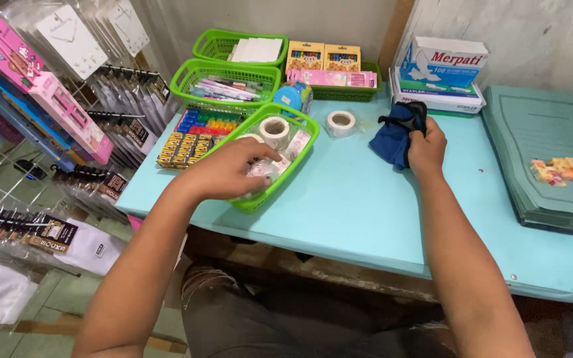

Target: Organizing various stationery supplies including staples, tape rolls, and plastic clips at a workspace.

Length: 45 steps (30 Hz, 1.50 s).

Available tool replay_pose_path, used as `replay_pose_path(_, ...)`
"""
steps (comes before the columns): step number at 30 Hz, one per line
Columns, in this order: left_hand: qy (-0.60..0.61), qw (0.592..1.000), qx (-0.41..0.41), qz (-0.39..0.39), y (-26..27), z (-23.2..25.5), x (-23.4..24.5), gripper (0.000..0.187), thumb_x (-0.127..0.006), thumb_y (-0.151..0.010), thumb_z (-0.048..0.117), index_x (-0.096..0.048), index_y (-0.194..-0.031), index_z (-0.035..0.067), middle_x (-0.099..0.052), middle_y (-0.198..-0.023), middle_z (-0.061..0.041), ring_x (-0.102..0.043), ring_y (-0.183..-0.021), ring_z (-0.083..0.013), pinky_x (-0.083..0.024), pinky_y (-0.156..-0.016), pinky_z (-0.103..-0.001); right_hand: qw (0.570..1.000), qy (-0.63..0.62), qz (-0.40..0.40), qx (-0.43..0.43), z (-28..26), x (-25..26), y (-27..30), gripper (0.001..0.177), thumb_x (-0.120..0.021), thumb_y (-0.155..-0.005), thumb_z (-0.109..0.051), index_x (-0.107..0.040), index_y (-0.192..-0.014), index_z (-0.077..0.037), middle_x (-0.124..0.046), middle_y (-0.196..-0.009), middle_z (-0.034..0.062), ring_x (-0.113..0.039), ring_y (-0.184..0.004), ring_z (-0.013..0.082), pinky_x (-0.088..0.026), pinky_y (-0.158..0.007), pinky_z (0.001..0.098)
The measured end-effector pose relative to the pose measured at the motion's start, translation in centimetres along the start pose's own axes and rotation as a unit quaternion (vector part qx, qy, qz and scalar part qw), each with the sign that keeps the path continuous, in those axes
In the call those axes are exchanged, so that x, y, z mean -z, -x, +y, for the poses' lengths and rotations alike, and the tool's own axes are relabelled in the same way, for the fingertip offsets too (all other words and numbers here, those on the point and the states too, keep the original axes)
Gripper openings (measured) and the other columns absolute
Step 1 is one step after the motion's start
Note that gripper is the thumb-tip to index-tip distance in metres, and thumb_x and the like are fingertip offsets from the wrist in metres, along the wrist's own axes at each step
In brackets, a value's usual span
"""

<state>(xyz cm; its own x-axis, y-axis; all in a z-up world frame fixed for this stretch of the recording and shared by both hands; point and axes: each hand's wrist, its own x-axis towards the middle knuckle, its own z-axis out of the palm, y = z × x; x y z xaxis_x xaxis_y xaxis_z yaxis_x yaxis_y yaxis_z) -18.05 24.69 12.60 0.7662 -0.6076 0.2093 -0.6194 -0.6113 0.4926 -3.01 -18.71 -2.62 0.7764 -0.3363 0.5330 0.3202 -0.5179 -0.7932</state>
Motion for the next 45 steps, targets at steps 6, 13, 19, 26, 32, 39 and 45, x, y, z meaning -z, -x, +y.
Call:
replay_pose_path(6, -0.071, 0.997, 0.035, -0.026, 0.2, -0.5, 0.8, 0.033, -0.072, -0.081, 0.025, -0.075, -0.111, 0.013, -0.071, -0.112, -0.011, -0.066, -0.109, -0.0324, -0.052, -0.096, -0.042, 0.999, 0.000, -0.007, -0.038, -1.3, 0.3, 0.2, 0.028, -0.059, -0.088, -0.004, -0.070, -0.115, -0.002, -0.071, -0.092, 0.0090, -0.062, -0.083, 0.0174, -0.050, -0.079, 0.0333)
replay_pose_path(13, -0.123, 0.987, 0.073, -0.073, -0.8, 0.1, -0.5, 0.036, -0.078, -0.070, 0.022, -0.077, -0.104, 0.011, -0.064, -0.118, -0.016, -0.064, -0.109, -0.0350, -0.050, -0.094, -0.043, 1.000, -0.024, -0.015, -0.003, -0.7, 0.3, 0.1, 0.033, -0.059, -0.086, -0.002, -0.069, -0.118, -0.001, -0.073, -0.096, 0.0085, -0.065, -0.088, 0.0164, -0.052, -0.084, 0.0324)
replay_pose_path(19, -0.103, 0.967, 0.184, -0.140, -1.6, 1.0, 1.1, 0.044, -0.071, -0.083, 0.025, -0.069, -0.127, 0.021, -0.073, -0.119, -0.011, -0.072, -0.109, -0.0301, -0.055, -0.098, -0.040, 0.999, -0.027, -0.022, -0.038, -2.2, 0.5, 0.4, 0.036, -0.059, -0.086, -0.003, -0.070, -0.120, -0.003, -0.074, -0.098, 0.0073, -0.066, -0.089, 0.0163, -0.051, -0.085, 0.0316)
replay_pose_path(26, -0.183, 0.976, 0.093, -0.066, -3.3, 1.0, 0.8, 0.051, -0.082, -0.073, 0.025, -0.069, -0.121, 0.017, -0.063, -0.123, -0.013, -0.058, -0.120, -0.0336, -0.047, -0.100, -0.045, 0.998, -0.015, -0.030, -0.051, -1.9, 0.5, 0.2, 0.035, -0.059, -0.087, -0.003, -0.069, -0.121, -0.002, -0.074, -0.099, 0.0087, -0.067, -0.089, 0.0170, -0.052, -0.085, 0.0314)
replay_pose_path(32, -0.081, 0.985, 0.145, -0.046, -6.1, 0.7, -1.1, 0.061, -0.079, -0.078, 0.027, -0.060, -0.134, 0.010, -0.072, -0.119, -0.018, -0.068, -0.112, -0.0362, -0.052, -0.098, -0.044, 0.998, -0.022, -0.032, -0.047, -1.5, 0.3, 0.0, 0.033, -0.060, -0.087, -0.003, -0.069, -0.119, -0.001, -0.073, -0.097, 0.0088, -0.066, -0.087, 0.0174, -0.052, -0.083, 0.0316)
replay_pose_path(39, -0.085, 0.987, 0.137, -0.017, -7.6, -0.3, -2.4, 0.071, -0.073, -0.072, 0.013, -0.053, -0.140, 0.006, -0.066, -0.124, -0.024, -0.062, -0.117, -0.0404, -0.049, -0.099, -0.047, 0.998, -0.031, -0.032, -0.040, -0.7, 0.2, -0.2, 0.032, -0.061, -0.087, -0.003, -0.069, -0.117, -0.001, -0.074, -0.096, 0.0088, -0.066, -0.086, 0.0165, -0.052, -0.082, 0.0314)
replay_pose_path(45, -0.292, 0.924, 0.177, -0.174, -9.7, 0.4, -1.5, 0.044, -0.063, -0.079, 0.016, -0.071, -0.122, 0.010, -0.069, -0.128, -0.020, -0.068, -0.117, -0.0355, -0.055, -0.097, -0.048, 0.998, -0.002, -0.036, -0.055, -2.4, 0.6, 0.2, 0.032, -0.061, -0.087, -0.004, -0.070, -0.118, -0.003, -0.075, -0.096, 0.0094, -0.067, -0.087, 0.0185, -0.052, -0.084, 0.0323)
